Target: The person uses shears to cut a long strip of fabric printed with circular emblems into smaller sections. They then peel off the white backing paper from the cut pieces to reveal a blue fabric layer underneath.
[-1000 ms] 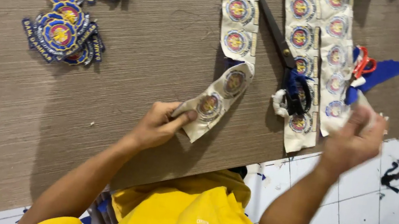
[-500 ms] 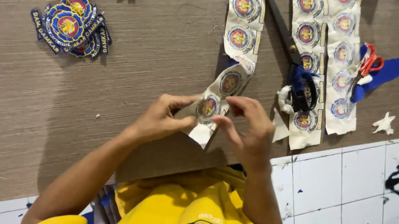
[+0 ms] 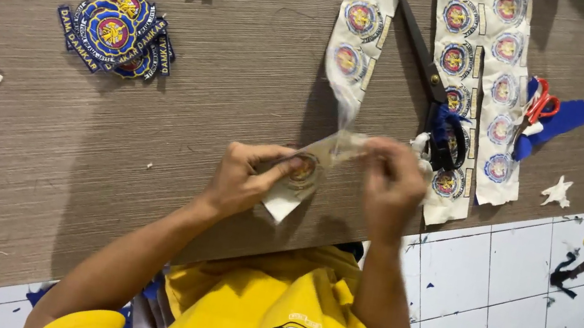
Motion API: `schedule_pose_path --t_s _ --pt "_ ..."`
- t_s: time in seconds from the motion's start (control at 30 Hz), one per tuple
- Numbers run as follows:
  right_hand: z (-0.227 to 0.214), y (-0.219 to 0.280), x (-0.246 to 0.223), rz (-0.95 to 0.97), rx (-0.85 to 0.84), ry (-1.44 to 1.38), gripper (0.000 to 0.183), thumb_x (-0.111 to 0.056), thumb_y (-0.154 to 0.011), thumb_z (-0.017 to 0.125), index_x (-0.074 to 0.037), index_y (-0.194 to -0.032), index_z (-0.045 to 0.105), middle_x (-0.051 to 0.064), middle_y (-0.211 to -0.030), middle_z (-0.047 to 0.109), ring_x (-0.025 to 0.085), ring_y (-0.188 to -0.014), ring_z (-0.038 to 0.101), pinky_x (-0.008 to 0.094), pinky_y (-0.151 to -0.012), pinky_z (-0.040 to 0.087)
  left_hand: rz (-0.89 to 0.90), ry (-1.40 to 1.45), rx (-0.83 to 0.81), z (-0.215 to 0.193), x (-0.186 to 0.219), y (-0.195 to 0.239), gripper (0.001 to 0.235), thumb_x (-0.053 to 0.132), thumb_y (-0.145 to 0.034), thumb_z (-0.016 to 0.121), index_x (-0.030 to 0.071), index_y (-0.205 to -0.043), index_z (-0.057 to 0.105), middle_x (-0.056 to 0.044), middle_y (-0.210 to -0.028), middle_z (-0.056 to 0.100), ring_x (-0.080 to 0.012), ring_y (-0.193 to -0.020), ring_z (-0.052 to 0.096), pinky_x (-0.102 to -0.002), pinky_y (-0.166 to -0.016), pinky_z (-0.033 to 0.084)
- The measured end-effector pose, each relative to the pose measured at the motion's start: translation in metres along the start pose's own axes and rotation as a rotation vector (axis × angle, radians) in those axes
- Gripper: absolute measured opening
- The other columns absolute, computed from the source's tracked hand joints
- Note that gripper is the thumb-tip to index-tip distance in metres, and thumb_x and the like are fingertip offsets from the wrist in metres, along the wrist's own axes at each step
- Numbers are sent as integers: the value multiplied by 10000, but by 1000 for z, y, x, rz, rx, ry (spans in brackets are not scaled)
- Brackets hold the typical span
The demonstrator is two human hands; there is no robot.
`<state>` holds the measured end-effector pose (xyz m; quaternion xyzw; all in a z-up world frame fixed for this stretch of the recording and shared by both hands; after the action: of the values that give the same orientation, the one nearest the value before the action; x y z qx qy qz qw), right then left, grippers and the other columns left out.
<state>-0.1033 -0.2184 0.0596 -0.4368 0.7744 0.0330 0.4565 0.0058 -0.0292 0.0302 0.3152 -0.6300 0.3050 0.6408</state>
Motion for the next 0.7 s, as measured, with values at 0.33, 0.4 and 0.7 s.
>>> schedule_pose_path --t_s 0.33,0.4,0.7 --pt "-93 -44 37 -42 408 208 305 170 -943 569 24 -1210 595 177 -1097 644 257 -936 654 329 -800 602 -360 -704 55 -53 18 57 323 488 -901 702 201 -1038 757 -37 -672 752 -227 -527 682 -427 -554 469" --pt "-71 -36 29 -245 183 324 334 148 -892 642 47 -1210 661 201 -1233 618 329 -1140 588 411 -866 514 -29 -1395 76 -59 21 67 467 676 -867 715 258 -1077 704 -27 -862 714 -251 -801 656 -410 -661 516" --pt "75 14 -45 -428 -442 379 456 -577 -952 673 -129 -918 591 48 -865 632 269 -781 601 405 -667 483 399 -1228 -70 -27 -20 64 442 240 -1025 554 17 -1405 580 -193 -1585 478 -329 -1487 429 -510 -1233 292"
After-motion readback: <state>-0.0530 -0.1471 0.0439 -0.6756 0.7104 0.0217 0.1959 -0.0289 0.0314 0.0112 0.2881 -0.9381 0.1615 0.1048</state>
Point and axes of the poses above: each hand's wrist, its own y-axis away from the middle knuckle, its own z-axis out of the palm, x = y × z, the point moved 1 cm from there along -y, towards the middle knuckle
